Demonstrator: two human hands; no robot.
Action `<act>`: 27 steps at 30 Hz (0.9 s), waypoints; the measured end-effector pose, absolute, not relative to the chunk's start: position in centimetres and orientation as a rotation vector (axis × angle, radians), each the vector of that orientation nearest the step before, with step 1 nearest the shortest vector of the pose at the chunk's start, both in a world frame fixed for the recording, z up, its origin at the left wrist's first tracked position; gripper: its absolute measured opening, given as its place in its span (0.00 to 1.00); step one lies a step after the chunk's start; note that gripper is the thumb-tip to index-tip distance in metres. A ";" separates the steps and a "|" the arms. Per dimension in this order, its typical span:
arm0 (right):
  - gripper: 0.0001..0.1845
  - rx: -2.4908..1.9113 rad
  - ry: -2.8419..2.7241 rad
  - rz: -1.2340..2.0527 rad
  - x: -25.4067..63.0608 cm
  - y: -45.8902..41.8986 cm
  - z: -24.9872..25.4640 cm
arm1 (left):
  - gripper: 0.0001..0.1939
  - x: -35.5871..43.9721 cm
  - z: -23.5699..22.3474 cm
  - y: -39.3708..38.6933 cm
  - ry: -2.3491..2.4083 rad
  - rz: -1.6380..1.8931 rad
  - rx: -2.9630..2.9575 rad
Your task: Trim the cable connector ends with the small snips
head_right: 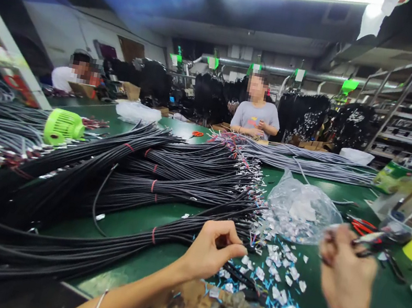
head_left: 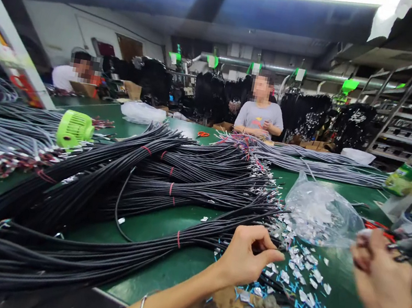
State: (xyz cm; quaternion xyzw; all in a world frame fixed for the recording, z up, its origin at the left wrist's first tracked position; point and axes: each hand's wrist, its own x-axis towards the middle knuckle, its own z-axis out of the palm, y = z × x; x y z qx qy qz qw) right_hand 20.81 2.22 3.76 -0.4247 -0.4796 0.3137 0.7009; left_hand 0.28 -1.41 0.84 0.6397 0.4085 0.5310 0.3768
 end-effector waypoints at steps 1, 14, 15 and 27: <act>0.18 -0.968 -1.105 0.726 20.6 2.1 3.5 | 0.10 0.3 0.8 -1.4 1.043 1.347 1.629; 0.10 -0.941 -1.966 0.548 18.5 -0.9 2.5 | 0.10 0.0 0.7 -1.4 1.077 1.419 1.832; 0.08 -0.911 -1.970 0.514 18.5 -0.9 2.5 | 0.10 0.1 0.7 -1.4 1.076 1.420 1.838; 0.06 -1.064 -1.766 0.712 17.2 -1.0 1.6 | 0.12 0.1 0.5 -1.7 0.963 1.456 1.987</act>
